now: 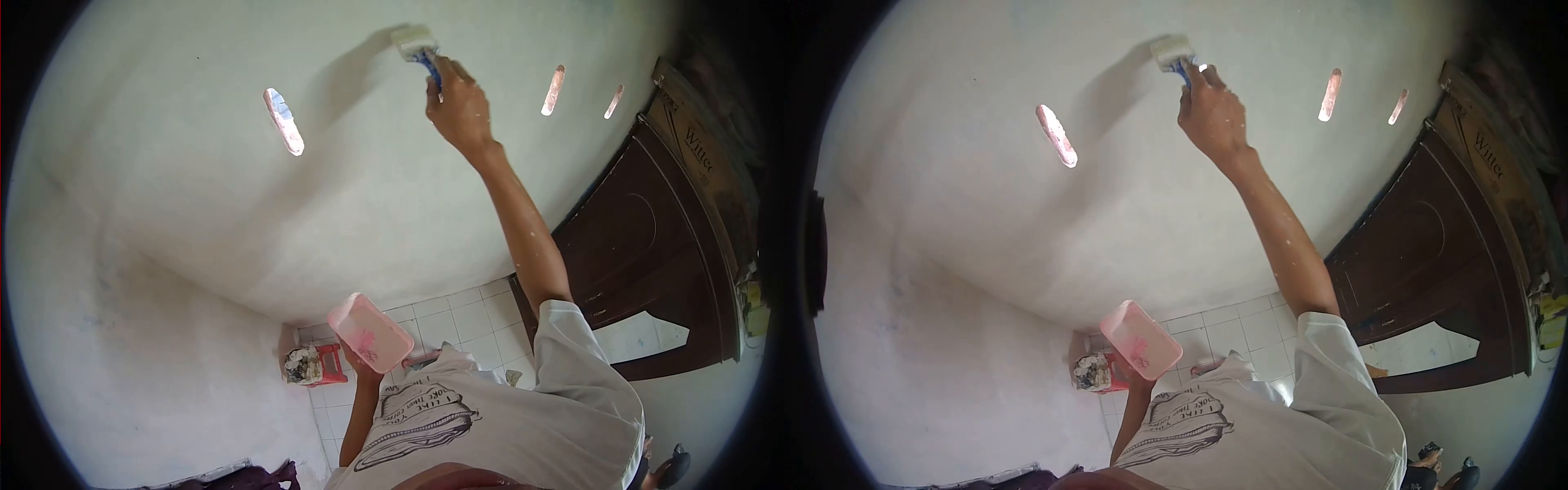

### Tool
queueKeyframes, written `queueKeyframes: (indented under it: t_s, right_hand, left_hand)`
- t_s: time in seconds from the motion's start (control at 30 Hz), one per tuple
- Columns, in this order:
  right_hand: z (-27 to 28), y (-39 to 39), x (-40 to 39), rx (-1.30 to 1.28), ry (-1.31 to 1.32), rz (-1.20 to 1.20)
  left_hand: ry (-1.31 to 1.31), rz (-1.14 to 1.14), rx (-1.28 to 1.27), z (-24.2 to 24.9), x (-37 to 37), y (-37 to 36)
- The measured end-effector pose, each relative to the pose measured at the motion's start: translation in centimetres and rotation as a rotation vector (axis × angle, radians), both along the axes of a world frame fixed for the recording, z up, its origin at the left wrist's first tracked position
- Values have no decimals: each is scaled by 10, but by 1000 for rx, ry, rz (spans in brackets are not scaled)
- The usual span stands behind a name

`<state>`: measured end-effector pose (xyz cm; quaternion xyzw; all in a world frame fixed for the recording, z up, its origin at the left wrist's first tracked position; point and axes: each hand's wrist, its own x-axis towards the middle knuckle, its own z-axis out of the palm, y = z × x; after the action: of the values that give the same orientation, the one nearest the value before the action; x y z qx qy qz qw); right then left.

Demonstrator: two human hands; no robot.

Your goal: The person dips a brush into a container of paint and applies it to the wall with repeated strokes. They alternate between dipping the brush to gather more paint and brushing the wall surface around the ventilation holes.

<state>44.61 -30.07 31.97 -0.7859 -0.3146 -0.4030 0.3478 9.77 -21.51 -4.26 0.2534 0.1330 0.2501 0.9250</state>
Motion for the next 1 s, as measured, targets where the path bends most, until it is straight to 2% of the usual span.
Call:
queueKeyframes:
  t_s: [0.07, 0.13, 0.2, 0.27, 0.33, 0.37, 0.4, 0.43, 0.47, 0.5, 0.53, 0.6, 0.7, 0.77, 0.8, 0.87, 0.9, 0.97, 1.0]
  right_hand:
    - [-38, 15, 10, -156, 192, -17]
    - [-124, 27, 11, -184, 255, -64]
    - [-196, 22, 6, -275, 484, -60]
    - [-250, 10, 21, -478, 743, -35]
    - [-210, 3, 9, -484, 778, -39]
    - [-179, 1, 10, -491, 802, -48]
    - [-155, 4, 24, -419, 633, -53]
    - [-119, 6, 42, -404, 581, -59]
    - [-75, 7, 50, -354, 414, -99]
    - [-30, 4, 55, -304, 284, -36]
    - [11, 3, 63, -268, 286, 15]
    - [75, -4, 31, -153, 113, 14]
    - [89, 1, 6, -9, 44, -28]
    - [31, 16, 30, -102, 14, -105]
    - [-15, 27, 37, -117, -134, -198]
    - [-95, 35, 29, -125, 193, -87]
    - [-140, 36, 26, -61, 143, -75]
    - [-191, 32, 7, -131, 399, -29]
    - [-205, 28, 12, -130, 403, -27]
  left_hand:
    - [5, 8, 19, 0, 4, -3]
    - [11, 13, 44, 0, 8, -5]
    - [13, 22, 73, 0, 11, -5]
    - [-13, 28, 104, 8, 11, -6]
    - [-29, 27, 140, 6, 4, -1]
    - [-83, 8, 47, -2, 6, 4]
    - [-136, -11, -50, -8, 9, 6]
    - [-136, -9, -56, -11, 11, 6]
    - [-82, 18, 57, -14, 11, 4]
    - [-23, 44, 172, -14, 8, 3]
    - [-13, 45, 171, -11, 7, 1]
    - [-83, 22, -199, 5, 15, -1]
    - [-50, 21, -181, 23, 22, -6]
    - [-55, 22, -160, 18, 27, -6]
    - [-65, 23, -136, 16, 30, -5]
    - [-85, 1, -130, 22, 32, -5]
    - [-105, -20, -127, 24, 33, -7]
    - [-107, -18, -133, 23, 32, -7]
    - [-108, -24, -141, 21, 29, -6]
